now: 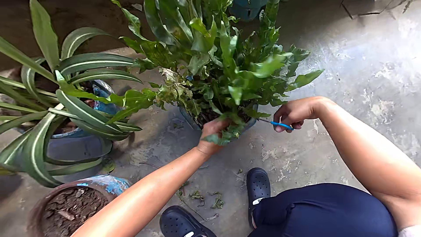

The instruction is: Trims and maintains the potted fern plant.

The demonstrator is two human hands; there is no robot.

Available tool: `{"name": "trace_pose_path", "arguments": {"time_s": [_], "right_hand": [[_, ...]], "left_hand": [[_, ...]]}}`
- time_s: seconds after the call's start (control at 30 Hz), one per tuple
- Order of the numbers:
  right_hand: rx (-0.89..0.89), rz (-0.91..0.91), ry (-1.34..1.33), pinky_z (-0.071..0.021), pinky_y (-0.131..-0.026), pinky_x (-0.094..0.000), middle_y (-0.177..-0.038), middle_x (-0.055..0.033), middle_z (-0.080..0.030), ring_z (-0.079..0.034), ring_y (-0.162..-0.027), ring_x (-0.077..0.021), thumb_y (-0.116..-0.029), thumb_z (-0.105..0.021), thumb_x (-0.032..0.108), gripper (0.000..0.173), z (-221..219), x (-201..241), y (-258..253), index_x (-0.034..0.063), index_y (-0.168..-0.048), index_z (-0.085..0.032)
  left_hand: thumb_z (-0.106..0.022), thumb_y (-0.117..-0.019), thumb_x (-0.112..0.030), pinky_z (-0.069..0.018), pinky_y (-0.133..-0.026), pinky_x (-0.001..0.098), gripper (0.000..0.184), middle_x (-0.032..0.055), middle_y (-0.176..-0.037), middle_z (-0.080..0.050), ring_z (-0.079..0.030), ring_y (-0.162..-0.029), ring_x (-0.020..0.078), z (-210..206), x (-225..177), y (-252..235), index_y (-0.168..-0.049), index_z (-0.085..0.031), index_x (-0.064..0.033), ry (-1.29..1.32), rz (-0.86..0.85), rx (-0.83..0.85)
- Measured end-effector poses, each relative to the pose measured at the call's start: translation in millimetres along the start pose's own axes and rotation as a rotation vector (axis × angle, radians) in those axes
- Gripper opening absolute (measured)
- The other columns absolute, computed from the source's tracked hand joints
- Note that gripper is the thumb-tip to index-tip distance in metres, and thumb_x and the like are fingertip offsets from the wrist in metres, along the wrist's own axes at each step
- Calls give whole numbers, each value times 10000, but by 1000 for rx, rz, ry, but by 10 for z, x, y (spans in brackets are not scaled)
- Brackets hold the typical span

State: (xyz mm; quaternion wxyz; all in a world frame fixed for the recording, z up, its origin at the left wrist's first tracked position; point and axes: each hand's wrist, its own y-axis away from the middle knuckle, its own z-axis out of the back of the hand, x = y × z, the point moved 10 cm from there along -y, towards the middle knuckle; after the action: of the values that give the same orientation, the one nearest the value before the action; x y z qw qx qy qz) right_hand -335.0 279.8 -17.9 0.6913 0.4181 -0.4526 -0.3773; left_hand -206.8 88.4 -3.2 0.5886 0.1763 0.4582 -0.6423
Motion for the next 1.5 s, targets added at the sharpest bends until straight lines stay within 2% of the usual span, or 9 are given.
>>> {"name": "trace_pose_path", "arguments": {"time_s": [0.13, 0.3, 0.5, 0.77, 1.0, 1.1, 1.23, 1.37, 1.5], "right_hand": [[53, 127, -226, -410, -471, -213, -752, -45, -657, -510, -506, -72, -1032, -621, 251, 253, -97, 150, -90, 54, -1176, -687], [104, 238, -503, -403, -423, -145, -736, 4, -663, -505, -465, -9, -1070, -545, 272, 233, -271, 393, -334, 90, -1067, -690], [107, 149, -624, -424, -423, -146, -741, 7, -664, -549, -486, -19, -1093, -475, 352, 327, -207, 277, -408, 110, -1057, -694], [106, 139, -676, -405, -408, -137, -725, 17, -614, -506, -458, -17, -1123, -346, 299, 344, -172, 281, -689, 120, -1047, -630], [-11, 155, -613, -309, -398, -137, -680, 33, -580, -410, -439, -4, -1079, -461, 225, 245, -143, 265, -660, 150, -910, -621], [-24, 172, -559, -310, -398, -145, -668, 25, -582, -414, -438, -10, -1058, -534, 191, 185, -127, 256, -660, 141, -905, -625], [-9, 137, -539, -323, -407, -134, -709, 22, -603, -424, -444, -2, -1076, -471, 205, 206, -134, 276, -665, 144, -976, -641], [23, 149, -632, -351, -386, -123, -686, 32, -615, -462, -430, 4, -1084, -509, 321, 277, -118, 299, -685, 120, -974, -665], [15, 218, -624, -329, -404, -132, -681, 49, -572, -432, -458, 5, -1082, -463, 220, 243, -110, 280, -702, 154, -903, -614]], "left_hand": [[-717, -845, -59, -593, -787, 379, 160, 155, -939, -751, -734, -841, 228, 8, -60, 27, -982, -759, 10, 12, -36, -18], [-701, -842, -33, -592, -804, 351, 155, 162, -931, -752, -739, -852, 218, 35, -33, 41, -974, -751, 30, 1, -44, -51], [-681, -846, 10, -581, -854, 291, 156, 157, -963, -758, -739, -894, 178, 80, -33, 70, -980, -759, 28, 29, -35, -86], [-665, -872, -11, -573, -854, 258, 161, 130, -954, -758, -729, -890, 135, 61, -7, 97, -998, -762, 13, 35, -31, -89], [-663, -855, 31, -587, -832, 283, 135, 140, -909, -751, -731, -851, 149, 103, 38, 119, -963, -744, 38, 52, -11, -99], [-655, -866, 35, -587, -847, 302, 146, 143, -924, -754, -734, -863, 168, 158, 73, 129, -978, -748, 34, 22, 33, -97], [-676, -850, 25, -594, -848, 355, 153, 159, -923, -755, -745, -861, 208, 211, 133, 158, -986, -744, 34, -45, 76, -78], [-691, -854, 9, -592, -844, 305, 129, 136, -911, -753, -735, -851, 162, 169, 123, 162, -970, -743, 29, 26, 60, -87], [-694, -854, 14, -592, -842, 317, 118, 144, -906, -754, -740, -848, 179, 233, 118, 164, -959, -743, 34, 8, 54, -95]]}}
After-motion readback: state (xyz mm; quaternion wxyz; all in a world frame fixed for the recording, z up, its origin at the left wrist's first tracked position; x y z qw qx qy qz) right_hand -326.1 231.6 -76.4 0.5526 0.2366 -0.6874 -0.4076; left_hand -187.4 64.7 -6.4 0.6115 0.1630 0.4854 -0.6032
